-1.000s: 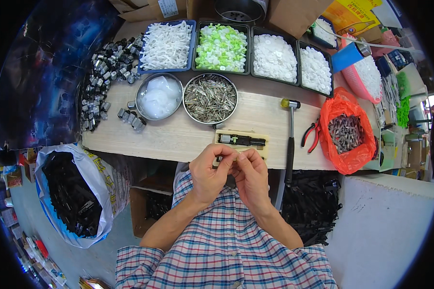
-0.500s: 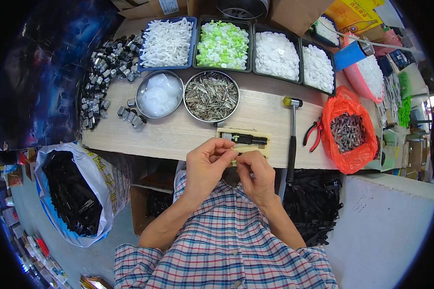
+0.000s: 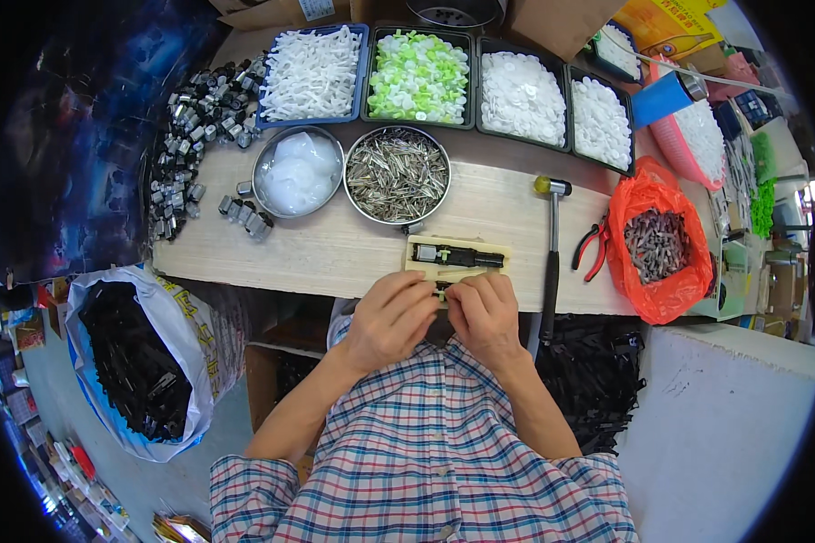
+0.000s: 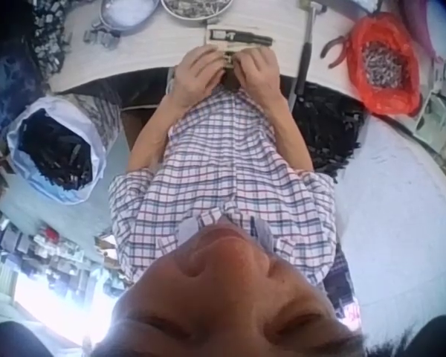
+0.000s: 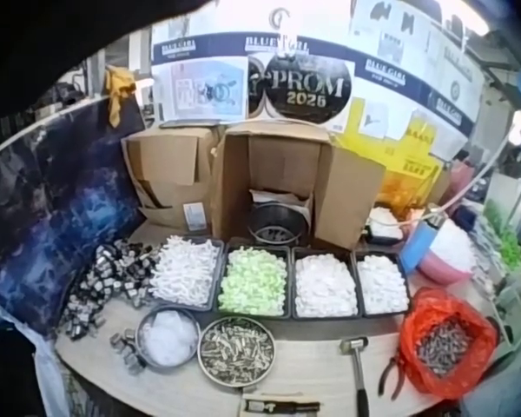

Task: Assembling small mechanical components by inserting metal pins into brackets and using a hammer to secure them at a workbench.

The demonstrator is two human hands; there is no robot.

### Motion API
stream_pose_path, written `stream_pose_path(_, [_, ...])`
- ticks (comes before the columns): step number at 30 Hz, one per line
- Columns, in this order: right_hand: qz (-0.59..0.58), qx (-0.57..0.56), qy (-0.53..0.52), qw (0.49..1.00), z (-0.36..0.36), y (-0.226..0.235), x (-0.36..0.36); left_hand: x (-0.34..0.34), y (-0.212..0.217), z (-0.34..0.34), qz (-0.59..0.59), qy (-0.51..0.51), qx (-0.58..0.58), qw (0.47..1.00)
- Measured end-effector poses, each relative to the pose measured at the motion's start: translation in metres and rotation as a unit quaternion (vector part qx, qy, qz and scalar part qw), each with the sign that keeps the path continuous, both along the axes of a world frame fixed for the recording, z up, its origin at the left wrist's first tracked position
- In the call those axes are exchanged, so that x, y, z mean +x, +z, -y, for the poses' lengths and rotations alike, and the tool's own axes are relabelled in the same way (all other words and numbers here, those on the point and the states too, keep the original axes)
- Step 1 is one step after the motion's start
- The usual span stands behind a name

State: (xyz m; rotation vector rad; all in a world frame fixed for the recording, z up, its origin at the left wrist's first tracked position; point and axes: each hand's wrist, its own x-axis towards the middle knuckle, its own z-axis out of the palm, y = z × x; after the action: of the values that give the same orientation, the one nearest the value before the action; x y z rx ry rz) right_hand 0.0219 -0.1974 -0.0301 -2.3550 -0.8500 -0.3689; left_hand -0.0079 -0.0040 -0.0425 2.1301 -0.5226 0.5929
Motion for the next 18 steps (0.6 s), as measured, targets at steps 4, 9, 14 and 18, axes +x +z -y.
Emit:
stream_pose_path(4, [-0.007,0.005,-0.002,1.000,0.000,-0.008,0.001,-0.003,-0.017,-0.009,0.070,-0.086,0.133,0.985])
stream_pose_path(9, [-0.010,0.008,-0.008,1.000,-0.002,-0.007,0.002,0.000,-0.030,-0.015,0.103,-0.113,0.190,0.970])
stream_pose_path(14, [-0.051,0.015,0.008,0.999,-0.001,0.001,0.003,0.001,-0.037,-0.015,0.097,-0.134,0.243,0.956])
stream_pose_path(18, [-0.091,0.021,0.036,0.995,0.006,0.017,0.020,0.006,-0.030,-0.017,0.090,-0.164,0.221,0.957])
